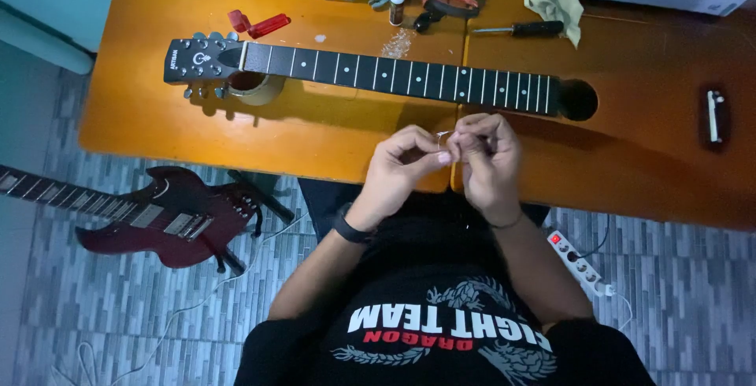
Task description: The person is restringing a guitar neck, threading strings through tuning pegs and adjusting them on a workbench.
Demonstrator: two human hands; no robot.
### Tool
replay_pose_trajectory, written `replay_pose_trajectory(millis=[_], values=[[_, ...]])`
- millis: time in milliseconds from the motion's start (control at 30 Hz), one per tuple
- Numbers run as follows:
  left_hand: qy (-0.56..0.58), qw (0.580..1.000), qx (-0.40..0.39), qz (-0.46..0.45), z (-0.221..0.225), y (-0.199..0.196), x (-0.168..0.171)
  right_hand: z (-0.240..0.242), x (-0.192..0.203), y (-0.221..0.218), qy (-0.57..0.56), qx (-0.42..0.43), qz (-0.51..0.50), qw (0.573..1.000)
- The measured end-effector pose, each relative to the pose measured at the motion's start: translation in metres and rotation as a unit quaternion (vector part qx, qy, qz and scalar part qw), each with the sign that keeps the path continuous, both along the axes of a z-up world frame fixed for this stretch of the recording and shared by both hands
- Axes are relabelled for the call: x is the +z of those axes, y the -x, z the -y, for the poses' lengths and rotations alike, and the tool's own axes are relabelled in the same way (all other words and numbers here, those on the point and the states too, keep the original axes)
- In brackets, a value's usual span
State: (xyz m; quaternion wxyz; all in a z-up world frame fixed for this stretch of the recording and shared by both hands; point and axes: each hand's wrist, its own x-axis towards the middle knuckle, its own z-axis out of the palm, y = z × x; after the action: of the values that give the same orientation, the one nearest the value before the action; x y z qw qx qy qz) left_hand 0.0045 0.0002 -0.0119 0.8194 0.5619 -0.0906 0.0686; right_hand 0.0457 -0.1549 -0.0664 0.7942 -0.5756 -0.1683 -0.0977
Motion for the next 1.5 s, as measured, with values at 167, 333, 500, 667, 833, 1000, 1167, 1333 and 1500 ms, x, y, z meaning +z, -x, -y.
replay_pose_trajectory(millis=[167, 333, 500, 667, 833, 1000, 1167, 1333, 1500], values=[[-0.275, 0.915, 0.234, 0.179, -0.002, -0.007, -0.01, -0.011, -0.004, 0.006, -0.091, 0.071, -0.049, 0.992], [-0.402, 0.736, 0.429, 0.335, -0.011, -0.015, -0.002, -0.026, -0.011, 0.014, -0.129, 0.132, -0.018, 0.983], [-0.45, 0.676, 0.459, 0.359, -0.022, -0.011, -0.005, -0.043, 0.021, 0.022, -0.152, 0.155, -0.025, 0.976], [-0.496, 0.691, 0.417, 0.321, -0.023, -0.009, -0.003, -0.052, 0.021, 0.017, -0.061, 0.092, -0.04, 0.993], [-0.484, 0.687, 0.415, 0.349, -0.021, -0.007, -0.027, -0.044, 0.012, 0.014, -0.069, 0.072, -0.071, 0.992], [-0.437, 0.718, 0.413, 0.351, -0.016, -0.01, -0.052, -0.04, 0.007, 0.025, -0.061, 0.059, -0.073, 0.994], [-0.383, 0.784, 0.394, 0.289, -0.018, -0.004, -0.039, -0.04, 0.005, 0.029, -0.059, 0.079, -0.08, 0.992], [-0.191, 0.976, 0.092, 0.052, -0.034, 0.018, 0.007, -0.037, 0.005, 0.025, -0.053, 0.097, -0.095, 0.989], [-0.128, 0.986, 0.077, -0.073, -0.061, 0.007, -0.023, -0.045, 0.031, 0.016, 0.023, 0.115, -0.02, 0.993]])
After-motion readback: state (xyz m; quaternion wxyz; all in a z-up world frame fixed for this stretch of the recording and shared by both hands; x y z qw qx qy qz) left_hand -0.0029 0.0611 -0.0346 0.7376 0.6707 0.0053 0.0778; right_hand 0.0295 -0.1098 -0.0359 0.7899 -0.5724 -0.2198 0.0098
